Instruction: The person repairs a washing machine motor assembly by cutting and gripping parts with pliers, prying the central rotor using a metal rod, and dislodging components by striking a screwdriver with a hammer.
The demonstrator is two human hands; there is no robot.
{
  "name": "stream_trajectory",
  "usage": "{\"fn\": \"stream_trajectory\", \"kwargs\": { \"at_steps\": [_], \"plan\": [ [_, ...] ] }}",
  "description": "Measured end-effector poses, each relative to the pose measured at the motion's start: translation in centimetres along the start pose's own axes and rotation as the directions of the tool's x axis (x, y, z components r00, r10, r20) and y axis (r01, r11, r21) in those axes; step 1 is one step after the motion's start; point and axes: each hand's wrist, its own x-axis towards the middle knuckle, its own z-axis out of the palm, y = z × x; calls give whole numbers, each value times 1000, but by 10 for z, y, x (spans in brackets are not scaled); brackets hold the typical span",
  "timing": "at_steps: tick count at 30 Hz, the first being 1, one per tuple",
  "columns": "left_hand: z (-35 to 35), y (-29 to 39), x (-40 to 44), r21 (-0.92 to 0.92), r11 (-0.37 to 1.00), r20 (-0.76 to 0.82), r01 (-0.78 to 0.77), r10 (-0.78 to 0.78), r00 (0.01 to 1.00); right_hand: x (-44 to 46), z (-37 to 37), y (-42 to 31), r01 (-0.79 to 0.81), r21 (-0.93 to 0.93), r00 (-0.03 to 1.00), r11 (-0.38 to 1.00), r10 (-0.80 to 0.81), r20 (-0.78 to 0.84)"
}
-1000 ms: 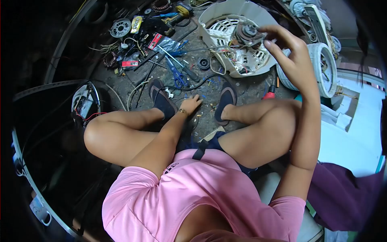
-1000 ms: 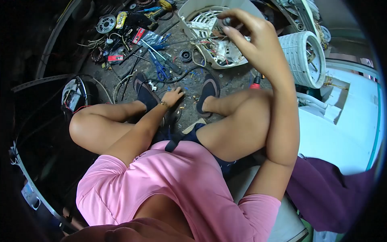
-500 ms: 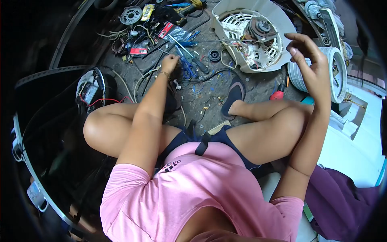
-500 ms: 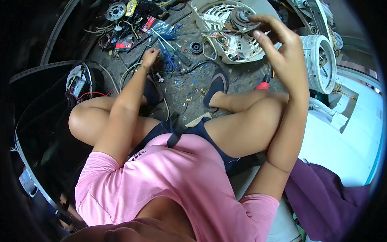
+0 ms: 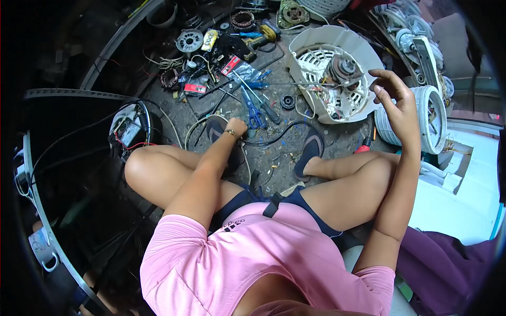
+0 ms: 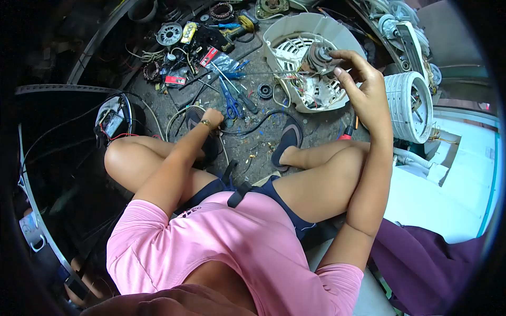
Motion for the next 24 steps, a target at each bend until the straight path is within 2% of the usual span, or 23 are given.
{"fn": "stream_trajectory", "kwargs": {
  "at_steps": [3,5,7,8,9,10,11,13,14,15,17,18,19,20,21,23,24],
  "plan": [
    [-12,-1,-8,-67,987,-16,-145,144,989,4,1,0,-51,32,999,998,51,5],
    [-19,-9,-13,-138,986,-159,-98,75,984,8,6,1,-10,35,1000,999,10,3],
    [-24,-33,-10,-172,984,-173,46,-76,982,11,9,-1,-11,2,1000,1000,11,27],
    [-26,-49,-9,-258,948,-144,184,-226,963,11,11,-3,-14,-14,999,1000,15,41],
    [-50,-65,-24,-350,885,-39,308,-342,939,10,12,-6,4,-15,999,1000,-4,49],
    [-38,-85,-22,-388,813,10,434,-467,884,10,13,-9,25,-18,998,1000,-24,52],
    [-43,-103,-33,-369,785,81,498,-507,858,10,14,-12,45,-20,997,999,-44,56],
    [-10,-144,-46,-384,646,229,660,-626,746,8,15,-12,46,-51,996,998,-43,72],
    [-22,-152,-68,-285,676,354,680,-585,730,8,16,-11,61,-61,995,996,-56,79],
    [-11,-166,-78,-268,672,382,690,-584,716,7,17,-10,75,-71,994,995,-69,87],
    [28,-200,-70,-583,472,311,662,-623,718,6,16,-10,64,-62,993,996,-58,104],
    [77,-231,-43,-851,107,395,515,-515,761,6,17,-11,57,-57,992,997,-51,113],
    [117,-257,-21,-819,-526,473,229,-393,788,5,17,-11,59,-42,992,997,-54,111],
    [145,-278,-5,-516,-854,539,64,-266,799,5,17,-12,61,-29,992,998,-57,109],
    [121,-257,-9,-485,-874,575,-5,-323,752,5,16,-13,64,-20,992,998,-62,106],
    [32,-194,-36,-443,-883,633,-157,-432,643,2,15,-16,33,-21,992,999,-30,123],
    [36,-191,-25,-352,-911,637,-214,-401,659,1,13,-17,17,-24,992,1000,-13,129]
  ]
}}
